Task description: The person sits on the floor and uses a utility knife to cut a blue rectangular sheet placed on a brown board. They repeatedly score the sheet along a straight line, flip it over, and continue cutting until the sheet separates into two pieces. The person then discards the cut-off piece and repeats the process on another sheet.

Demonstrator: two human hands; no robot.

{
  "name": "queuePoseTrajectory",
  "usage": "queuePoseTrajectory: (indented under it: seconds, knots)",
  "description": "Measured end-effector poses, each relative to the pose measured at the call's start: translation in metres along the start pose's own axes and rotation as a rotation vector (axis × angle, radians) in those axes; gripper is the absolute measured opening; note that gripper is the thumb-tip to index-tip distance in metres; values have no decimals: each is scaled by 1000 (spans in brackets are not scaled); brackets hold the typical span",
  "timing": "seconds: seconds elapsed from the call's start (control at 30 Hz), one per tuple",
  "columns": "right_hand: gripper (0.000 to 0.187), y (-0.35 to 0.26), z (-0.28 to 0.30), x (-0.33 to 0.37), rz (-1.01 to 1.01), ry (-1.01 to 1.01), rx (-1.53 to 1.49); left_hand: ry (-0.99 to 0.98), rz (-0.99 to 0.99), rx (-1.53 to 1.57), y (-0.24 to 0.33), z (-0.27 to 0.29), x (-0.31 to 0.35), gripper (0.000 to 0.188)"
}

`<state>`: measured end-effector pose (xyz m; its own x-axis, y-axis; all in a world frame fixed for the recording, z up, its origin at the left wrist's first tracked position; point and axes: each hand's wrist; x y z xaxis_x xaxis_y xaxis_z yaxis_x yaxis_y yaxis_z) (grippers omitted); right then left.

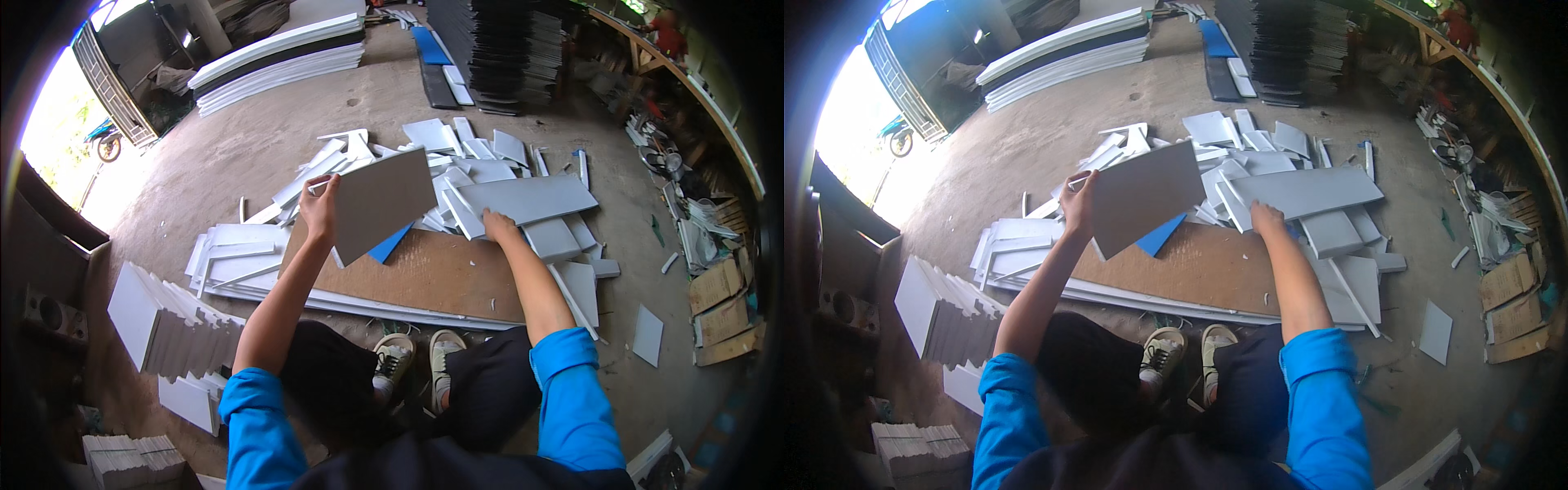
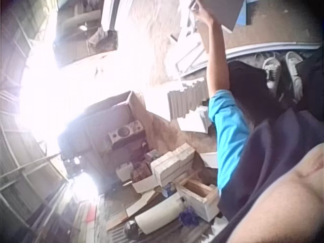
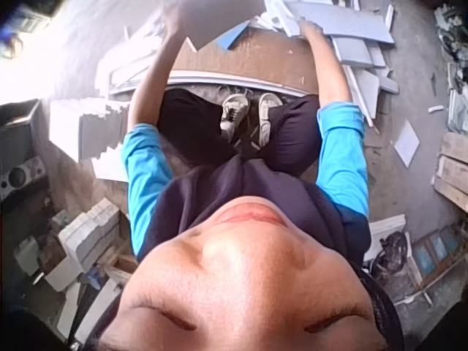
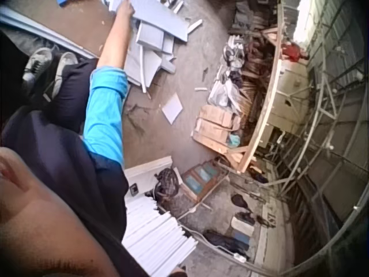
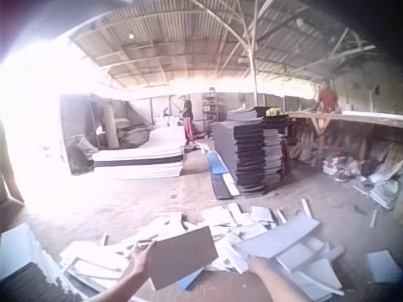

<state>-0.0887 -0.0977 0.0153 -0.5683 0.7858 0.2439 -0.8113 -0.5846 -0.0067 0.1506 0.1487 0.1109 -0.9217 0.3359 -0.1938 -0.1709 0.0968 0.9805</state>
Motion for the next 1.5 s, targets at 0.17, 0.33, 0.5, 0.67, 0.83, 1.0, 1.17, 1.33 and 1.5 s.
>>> queuePoseTrajectory:
  seconds: [0.17, 0.33, 0.5, 0.67, 0.83, 1.0, 1.17, 1.33, 1.5]
  knots:
    - [46, -20, -14, 11, 144, -146, 5, 51, 212, 196, -12, 21, -9, 40]
    - [52, -38, -19, 20, 217, -103, 26, 103, 347, 292, -13, 36, -8, 47]
    - [59, -40, -17, -9, 209, 45, -474, 110, 398, 388, -27, 42, -20, 43]
    - [78, -76, 19, 0, 44, -163, -1334, 186, 495, 601, -38, 52, -32, 30]
    - [87, -124, 68, 37, 343, -458, -1735, -12, 364, 889, 0, 51, -37, 24]
    - [79, -188, 78, 77, 524, -541, -1847, 107, 224, 888, 38, 46, -11, 29]
    - [45, -226, 81, 90, 528, -263, -1856, 130, 127, 763, 52, 67, 5, 48]
    - [44, -260, 72, 87, 706, -104, -1805, 98, -26, 475, 81, 106, 37, 47]
    - [47, -325, 71, 136, 921, -228, -1625, 181, -307, 81, 94, 199, 77, 30]
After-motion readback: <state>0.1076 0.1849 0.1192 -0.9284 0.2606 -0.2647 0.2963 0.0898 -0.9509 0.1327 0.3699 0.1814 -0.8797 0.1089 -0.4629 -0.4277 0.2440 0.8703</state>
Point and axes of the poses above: each hand's wrist, its own x-axis away from the middle knuckle, its own z-axis out of the back of the hand, y = z × x, and after that the axes turned 4 degrees about -z, right-handed
